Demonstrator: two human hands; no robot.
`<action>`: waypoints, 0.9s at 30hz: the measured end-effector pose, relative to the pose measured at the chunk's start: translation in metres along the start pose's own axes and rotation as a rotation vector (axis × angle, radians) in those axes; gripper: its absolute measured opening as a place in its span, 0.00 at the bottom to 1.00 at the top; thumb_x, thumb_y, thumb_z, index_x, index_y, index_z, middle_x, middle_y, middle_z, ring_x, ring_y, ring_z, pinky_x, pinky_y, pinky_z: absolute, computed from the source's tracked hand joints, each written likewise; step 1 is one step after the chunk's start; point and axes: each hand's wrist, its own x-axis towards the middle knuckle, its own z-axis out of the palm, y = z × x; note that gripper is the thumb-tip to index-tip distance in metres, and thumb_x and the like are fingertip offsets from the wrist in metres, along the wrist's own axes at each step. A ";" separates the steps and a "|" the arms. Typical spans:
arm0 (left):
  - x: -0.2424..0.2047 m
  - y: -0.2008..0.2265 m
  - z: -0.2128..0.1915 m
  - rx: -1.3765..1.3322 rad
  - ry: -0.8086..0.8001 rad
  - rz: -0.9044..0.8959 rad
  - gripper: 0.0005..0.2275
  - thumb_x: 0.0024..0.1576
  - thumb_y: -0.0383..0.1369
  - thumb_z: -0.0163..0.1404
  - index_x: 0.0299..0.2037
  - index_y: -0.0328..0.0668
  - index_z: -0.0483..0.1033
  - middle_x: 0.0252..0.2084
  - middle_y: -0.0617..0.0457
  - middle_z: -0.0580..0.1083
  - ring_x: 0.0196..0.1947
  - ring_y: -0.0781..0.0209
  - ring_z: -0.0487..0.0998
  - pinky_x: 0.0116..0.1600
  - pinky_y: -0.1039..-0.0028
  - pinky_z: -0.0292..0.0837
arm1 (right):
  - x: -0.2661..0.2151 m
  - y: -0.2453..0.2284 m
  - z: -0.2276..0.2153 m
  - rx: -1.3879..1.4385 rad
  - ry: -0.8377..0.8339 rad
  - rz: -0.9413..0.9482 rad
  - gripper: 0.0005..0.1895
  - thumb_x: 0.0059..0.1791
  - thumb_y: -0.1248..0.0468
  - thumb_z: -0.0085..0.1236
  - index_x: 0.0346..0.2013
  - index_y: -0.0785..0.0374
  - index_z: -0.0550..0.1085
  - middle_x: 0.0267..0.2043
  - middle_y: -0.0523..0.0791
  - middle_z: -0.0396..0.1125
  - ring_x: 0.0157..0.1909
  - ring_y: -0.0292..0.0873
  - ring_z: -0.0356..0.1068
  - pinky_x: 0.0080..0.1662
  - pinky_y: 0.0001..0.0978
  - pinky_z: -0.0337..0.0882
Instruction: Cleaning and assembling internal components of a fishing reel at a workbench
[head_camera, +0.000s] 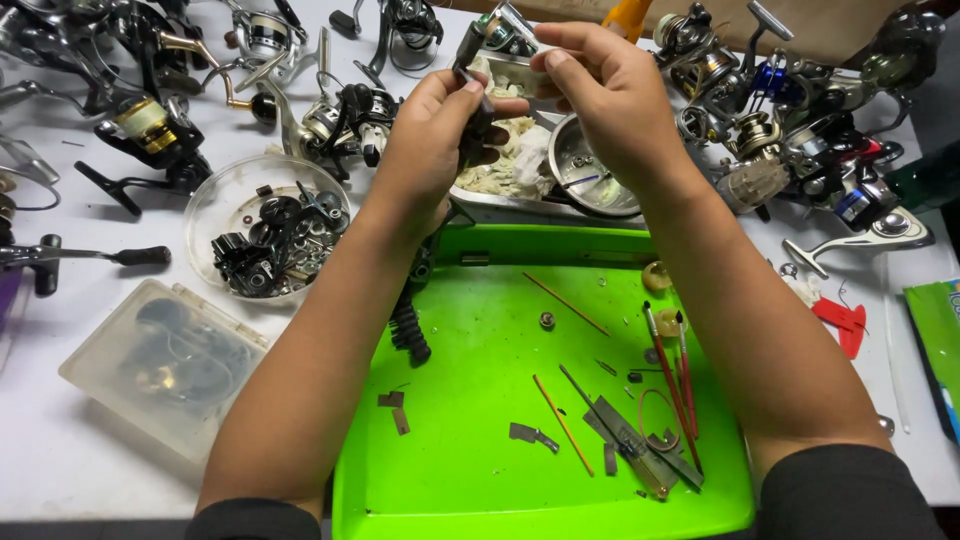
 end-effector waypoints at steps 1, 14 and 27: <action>-0.002 0.001 0.001 0.003 -0.002 0.000 0.06 0.63 0.34 0.42 0.44 0.43 0.67 0.41 0.40 0.82 0.33 0.62 0.77 0.39 0.76 0.72 | -0.006 -0.003 -0.002 0.001 0.003 -0.001 0.15 0.60 0.64 0.48 0.60 0.65 0.72 0.49 0.47 0.74 0.47 0.39 0.75 0.50 0.26 0.79; -0.061 0.035 0.032 0.823 -0.468 0.398 0.05 0.61 0.30 0.51 0.43 0.43 0.69 0.41 0.52 0.80 0.43 0.64 0.85 0.44 0.76 0.76 | -0.079 -0.071 -0.027 -0.359 -0.141 -0.215 0.12 0.58 0.72 0.64 0.56 0.71 0.78 0.50 0.50 0.77 0.47 0.36 0.73 0.50 0.25 0.75; -0.134 0.076 -0.025 1.174 -0.182 0.668 0.10 0.69 0.19 0.54 0.58 0.34 0.73 0.37 0.48 0.79 0.29 0.61 0.78 0.40 0.71 0.72 | -0.184 -0.065 0.033 -0.189 -0.532 -0.134 0.09 0.51 0.64 0.63 0.46 0.61 0.81 0.40 0.44 0.80 0.39 0.40 0.80 0.43 0.30 0.77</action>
